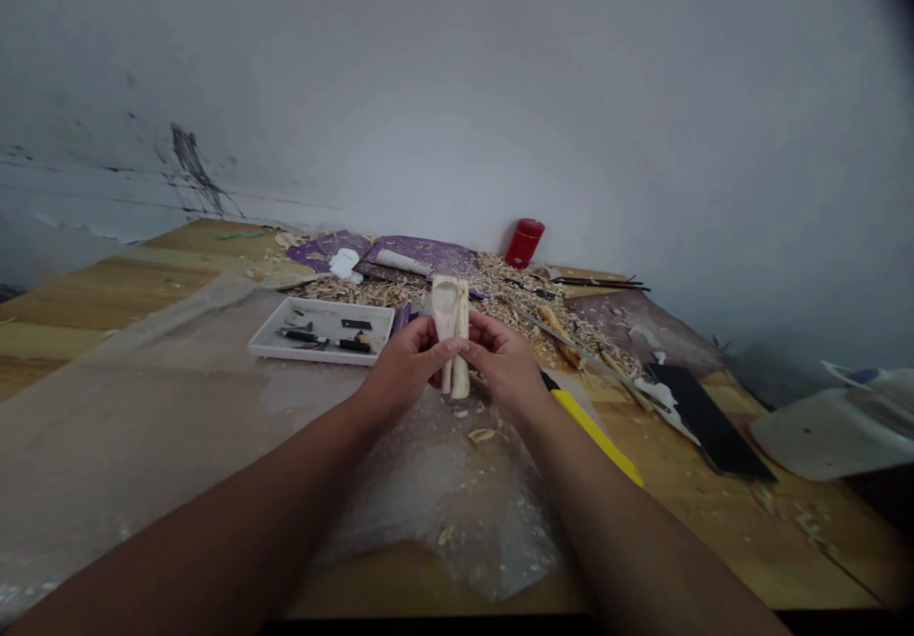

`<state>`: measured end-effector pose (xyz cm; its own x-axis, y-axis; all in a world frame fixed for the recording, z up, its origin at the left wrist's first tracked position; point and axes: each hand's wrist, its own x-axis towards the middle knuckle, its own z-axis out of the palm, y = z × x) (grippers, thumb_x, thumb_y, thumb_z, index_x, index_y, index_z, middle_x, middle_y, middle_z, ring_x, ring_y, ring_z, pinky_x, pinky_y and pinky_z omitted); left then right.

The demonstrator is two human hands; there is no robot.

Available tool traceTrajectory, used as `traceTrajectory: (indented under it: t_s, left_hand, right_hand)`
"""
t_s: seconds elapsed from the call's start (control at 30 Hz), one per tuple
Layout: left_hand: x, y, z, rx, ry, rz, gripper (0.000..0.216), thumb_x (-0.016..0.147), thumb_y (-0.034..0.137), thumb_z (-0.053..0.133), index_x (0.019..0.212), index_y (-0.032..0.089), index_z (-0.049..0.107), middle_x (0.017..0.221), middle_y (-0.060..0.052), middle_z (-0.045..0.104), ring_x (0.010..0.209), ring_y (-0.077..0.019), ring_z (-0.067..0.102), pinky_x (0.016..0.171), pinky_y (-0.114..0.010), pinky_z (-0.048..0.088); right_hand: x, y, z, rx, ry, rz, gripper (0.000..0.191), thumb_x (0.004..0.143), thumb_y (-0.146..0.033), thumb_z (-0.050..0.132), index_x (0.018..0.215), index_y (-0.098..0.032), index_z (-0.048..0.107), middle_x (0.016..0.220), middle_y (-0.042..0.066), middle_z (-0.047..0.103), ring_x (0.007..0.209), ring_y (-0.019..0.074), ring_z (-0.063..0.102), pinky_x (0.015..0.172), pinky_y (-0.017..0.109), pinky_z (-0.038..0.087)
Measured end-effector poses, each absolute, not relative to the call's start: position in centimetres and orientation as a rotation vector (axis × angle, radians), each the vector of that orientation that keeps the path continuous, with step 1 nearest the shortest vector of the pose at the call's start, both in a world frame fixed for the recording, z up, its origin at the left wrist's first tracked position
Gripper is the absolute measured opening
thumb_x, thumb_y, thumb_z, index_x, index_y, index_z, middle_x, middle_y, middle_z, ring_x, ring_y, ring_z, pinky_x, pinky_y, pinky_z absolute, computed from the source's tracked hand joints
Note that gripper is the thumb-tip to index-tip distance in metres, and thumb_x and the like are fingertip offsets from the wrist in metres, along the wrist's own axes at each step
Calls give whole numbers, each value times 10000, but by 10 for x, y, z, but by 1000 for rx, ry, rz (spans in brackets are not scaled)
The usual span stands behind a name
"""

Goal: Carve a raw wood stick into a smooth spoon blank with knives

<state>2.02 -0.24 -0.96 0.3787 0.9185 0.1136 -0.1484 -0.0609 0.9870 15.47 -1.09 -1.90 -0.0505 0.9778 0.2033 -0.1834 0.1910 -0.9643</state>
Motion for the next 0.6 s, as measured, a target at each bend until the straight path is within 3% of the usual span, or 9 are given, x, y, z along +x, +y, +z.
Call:
traceTrajectory:
  t_s: [0.27, 0.6]
  left_hand:
    - [20, -2, -11, 1393, 776, 969, 297, 721, 371, 514, 926, 156, 516, 643, 10, 534, 486, -87, 485, 431, -204, 383]
    - [21, -4, -8, 1424, 821, 933, 272, 729, 384, 492, 851, 147, 547, 558, 13, 530, 432, -89, 477, 429, -210, 389]
  right_hand:
    - [154, -11, -20, -853, -1164, 1153, 378, 652, -236, 619, 1022, -243, 543, 885, 10, 632, 747, 138, 584, 679, 284, 453]
    - [153, -11, -19, -926, -1156, 1047, 378, 643, -267, 619, 1012, -232, 544, 889, 17, 619, 757, 147, 566, 670, 284, 455]
